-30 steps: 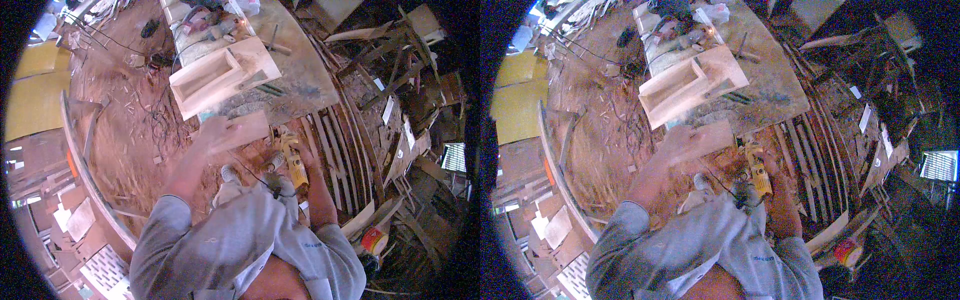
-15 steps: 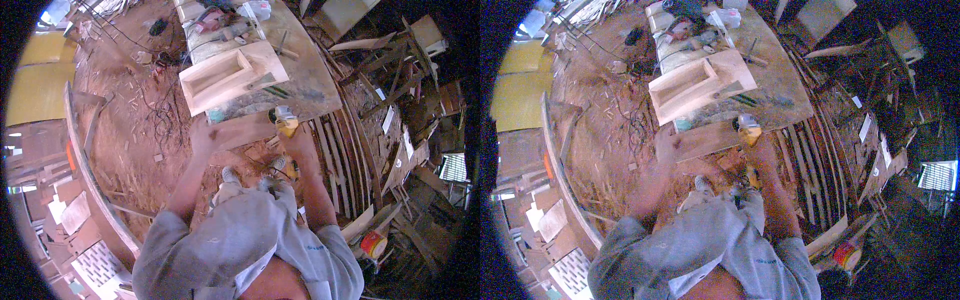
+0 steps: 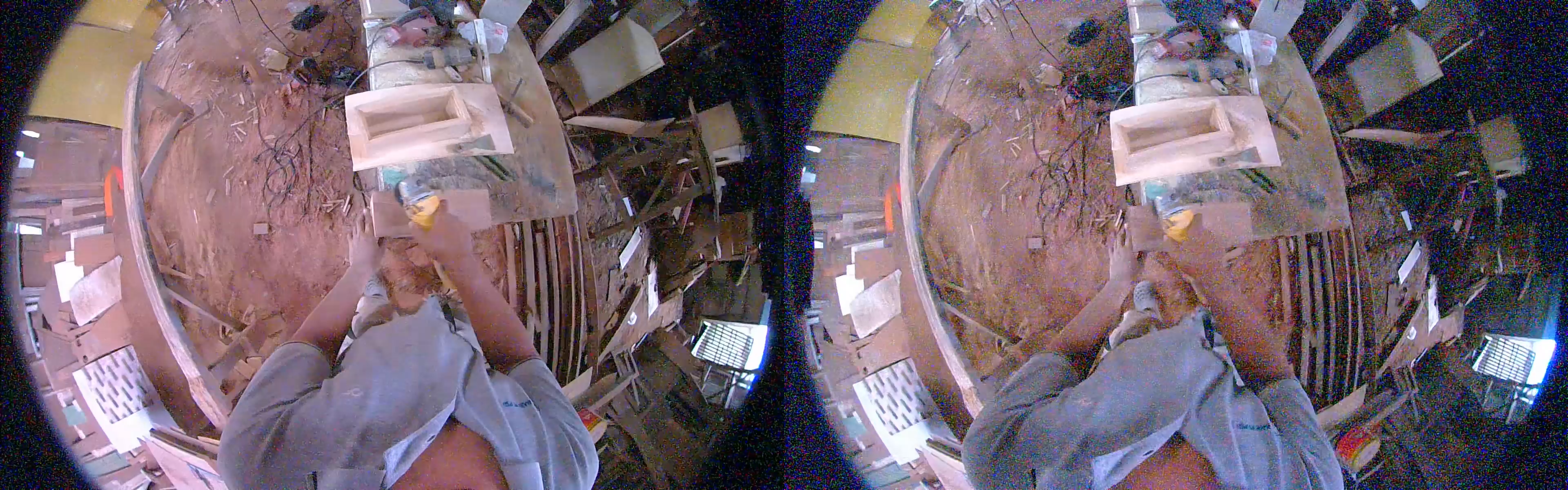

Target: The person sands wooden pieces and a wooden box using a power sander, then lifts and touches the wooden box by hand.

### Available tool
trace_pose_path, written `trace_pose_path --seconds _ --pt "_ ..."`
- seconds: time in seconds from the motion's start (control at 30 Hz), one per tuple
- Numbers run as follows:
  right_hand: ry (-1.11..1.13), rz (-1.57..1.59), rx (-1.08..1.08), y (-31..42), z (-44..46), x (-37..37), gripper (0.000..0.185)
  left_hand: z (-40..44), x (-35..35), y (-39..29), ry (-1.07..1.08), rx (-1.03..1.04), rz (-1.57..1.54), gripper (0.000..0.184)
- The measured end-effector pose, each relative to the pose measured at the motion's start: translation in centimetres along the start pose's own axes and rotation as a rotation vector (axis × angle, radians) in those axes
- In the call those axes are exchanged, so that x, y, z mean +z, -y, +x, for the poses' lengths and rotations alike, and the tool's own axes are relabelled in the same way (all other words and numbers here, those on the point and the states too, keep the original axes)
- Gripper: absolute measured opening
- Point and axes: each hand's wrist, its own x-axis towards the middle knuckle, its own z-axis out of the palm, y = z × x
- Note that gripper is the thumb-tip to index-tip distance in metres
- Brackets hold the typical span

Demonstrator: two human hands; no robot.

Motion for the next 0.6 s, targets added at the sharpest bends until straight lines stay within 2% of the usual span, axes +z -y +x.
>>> trace_pose_path --seconds 0.07,0.17,0.27,0.37,0.47,0.53,0.6 --pt "0.060 0.025 -0.060 1.5 1.0 1.2 0.101 -0.2 -2.1 -0.9 0.048 -0.065 -0.103 0.096" --pt "0.054 -0.040 -0.086 3.6 1.1 2.1 0.095 -0.5 -3.2 -1.3 0.013 -0.032 -0.127 0.098" --pt "0.042 0.006 -0.124 2.9 -0.1 3.0 0.091 0.3 -4.0 -1.5 0.154 -0.068 -0.103 0.102" --pt "0.205 -0.041 -0.054 2.7 -2.8 1.9 0.087 0.1 -0.7 0.2 -0.009 0.044 -0.049 0.099" --pt "0.116 -0.102 -0.148 2.0 -5.0 2.3 0.087 0.4 0.2 0.6 -0.018 0.034 -0.258 0.108" --pt "0.207 -0.119 -0.107 2.5 -5.3 2.1 0.089 0.0 0.4 0.6 0.002 -0.005 -0.565 0.108" --pt "0.248 -0.097 -0.040 3.0 -5.6 1.5 0.088 -0.3 0.6 0.7 0.025 -0.028 -0.556 0.109"
